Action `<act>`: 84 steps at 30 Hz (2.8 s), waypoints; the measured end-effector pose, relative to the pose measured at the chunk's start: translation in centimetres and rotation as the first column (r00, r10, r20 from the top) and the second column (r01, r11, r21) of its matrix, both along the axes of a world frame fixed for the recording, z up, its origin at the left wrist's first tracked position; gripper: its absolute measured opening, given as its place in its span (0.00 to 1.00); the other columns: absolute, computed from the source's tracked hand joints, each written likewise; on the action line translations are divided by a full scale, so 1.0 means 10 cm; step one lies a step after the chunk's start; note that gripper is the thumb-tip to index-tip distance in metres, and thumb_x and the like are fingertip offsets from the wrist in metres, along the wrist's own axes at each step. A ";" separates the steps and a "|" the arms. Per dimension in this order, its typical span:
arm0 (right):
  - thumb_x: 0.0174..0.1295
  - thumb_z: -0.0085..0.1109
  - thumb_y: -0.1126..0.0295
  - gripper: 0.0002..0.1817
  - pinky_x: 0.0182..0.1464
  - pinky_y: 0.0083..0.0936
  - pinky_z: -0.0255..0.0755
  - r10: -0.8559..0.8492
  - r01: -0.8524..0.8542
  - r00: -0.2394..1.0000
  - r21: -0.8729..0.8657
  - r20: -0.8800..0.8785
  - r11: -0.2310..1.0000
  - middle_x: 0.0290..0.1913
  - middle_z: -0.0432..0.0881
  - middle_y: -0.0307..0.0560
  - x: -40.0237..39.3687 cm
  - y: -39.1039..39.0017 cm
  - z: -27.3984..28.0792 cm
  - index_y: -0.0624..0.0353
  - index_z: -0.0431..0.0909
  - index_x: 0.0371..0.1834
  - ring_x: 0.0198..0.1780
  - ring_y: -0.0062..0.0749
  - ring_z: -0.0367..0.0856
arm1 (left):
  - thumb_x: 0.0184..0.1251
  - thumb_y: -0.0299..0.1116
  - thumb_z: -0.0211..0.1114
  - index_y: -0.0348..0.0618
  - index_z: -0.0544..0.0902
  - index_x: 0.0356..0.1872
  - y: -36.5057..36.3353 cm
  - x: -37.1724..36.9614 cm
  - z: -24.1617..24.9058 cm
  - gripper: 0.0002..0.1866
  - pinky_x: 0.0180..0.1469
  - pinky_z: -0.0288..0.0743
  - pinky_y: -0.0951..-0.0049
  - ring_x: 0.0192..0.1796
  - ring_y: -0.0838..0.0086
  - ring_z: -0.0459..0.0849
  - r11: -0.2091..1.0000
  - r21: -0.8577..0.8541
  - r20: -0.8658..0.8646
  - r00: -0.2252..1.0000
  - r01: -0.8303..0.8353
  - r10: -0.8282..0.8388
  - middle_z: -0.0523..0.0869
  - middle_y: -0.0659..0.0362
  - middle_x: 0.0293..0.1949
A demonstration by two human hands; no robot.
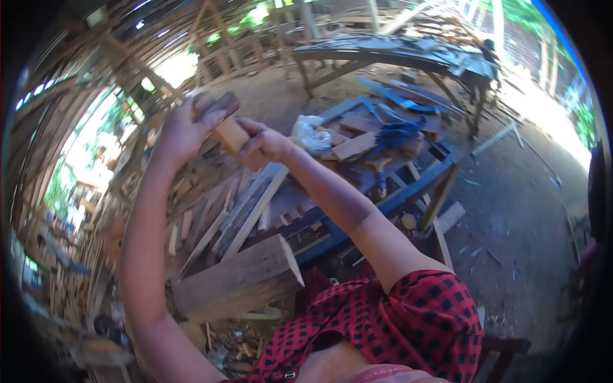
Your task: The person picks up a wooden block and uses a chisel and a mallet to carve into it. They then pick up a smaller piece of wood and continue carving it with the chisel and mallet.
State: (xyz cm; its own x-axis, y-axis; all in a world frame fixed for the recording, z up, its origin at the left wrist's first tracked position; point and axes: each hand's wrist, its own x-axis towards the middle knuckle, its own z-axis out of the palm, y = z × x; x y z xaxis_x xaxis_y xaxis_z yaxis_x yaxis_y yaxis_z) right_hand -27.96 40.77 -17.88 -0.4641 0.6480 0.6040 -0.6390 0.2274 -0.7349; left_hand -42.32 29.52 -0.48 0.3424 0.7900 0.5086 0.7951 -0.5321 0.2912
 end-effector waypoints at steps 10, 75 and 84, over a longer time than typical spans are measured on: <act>0.51 0.68 0.73 0.28 0.46 0.27 0.76 0.146 -0.160 0.984 -0.146 -0.101 0.976 0.46 0.81 0.45 -0.67 -0.20 0.39 0.63 0.74 0.58 0.44 0.30 0.81 | 0.59 0.57 0.66 0.35 0.67 0.67 -0.19 -0.47 0.15 0.43 0.54 0.74 0.66 0.53 0.59 0.83 0.942 0.154 -0.163 0.933 -0.297 0.321 0.81 0.38 0.52; 0.52 0.69 0.71 0.29 0.46 0.29 0.78 -0.086 0.034 0.984 -0.312 -0.156 0.949 0.46 0.82 0.50 0.77 -0.36 -0.73 0.67 0.74 0.58 0.42 0.33 0.84 | 0.59 0.53 0.69 0.13 0.66 0.59 0.33 0.67 -0.82 0.45 0.57 0.73 0.67 0.57 0.57 0.81 0.979 -0.139 0.026 0.989 0.150 -0.148 0.80 0.33 0.51; 0.51 0.68 0.73 0.30 0.48 0.33 0.78 -0.108 0.043 0.980 -0.354 -0.167 0.934 0.46 0.81 0.53 0.91 -0.50 -0.84 0.69 0.72 0.59 0.42 0.39 0.84 | 0.58 0.56 0.68 0.15 0.66 0.60 0.30 0.84 -0.92 0.47 0.59 0.71 0.64 0.59 0.50 0.78 0.973 -0.217 -0.043 0.995 0.078 -0.089 0.78 0.31 0.53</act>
State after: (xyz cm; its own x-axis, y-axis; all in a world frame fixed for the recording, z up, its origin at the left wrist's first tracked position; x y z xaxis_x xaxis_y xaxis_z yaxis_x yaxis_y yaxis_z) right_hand -18.82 35.77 -26.24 -0.3102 0.8605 0.4042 -0.7590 0.0319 -0.6503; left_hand -33.95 32.49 -9.66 0.4337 0.8461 0.3097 0.7676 -0.5270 0.3648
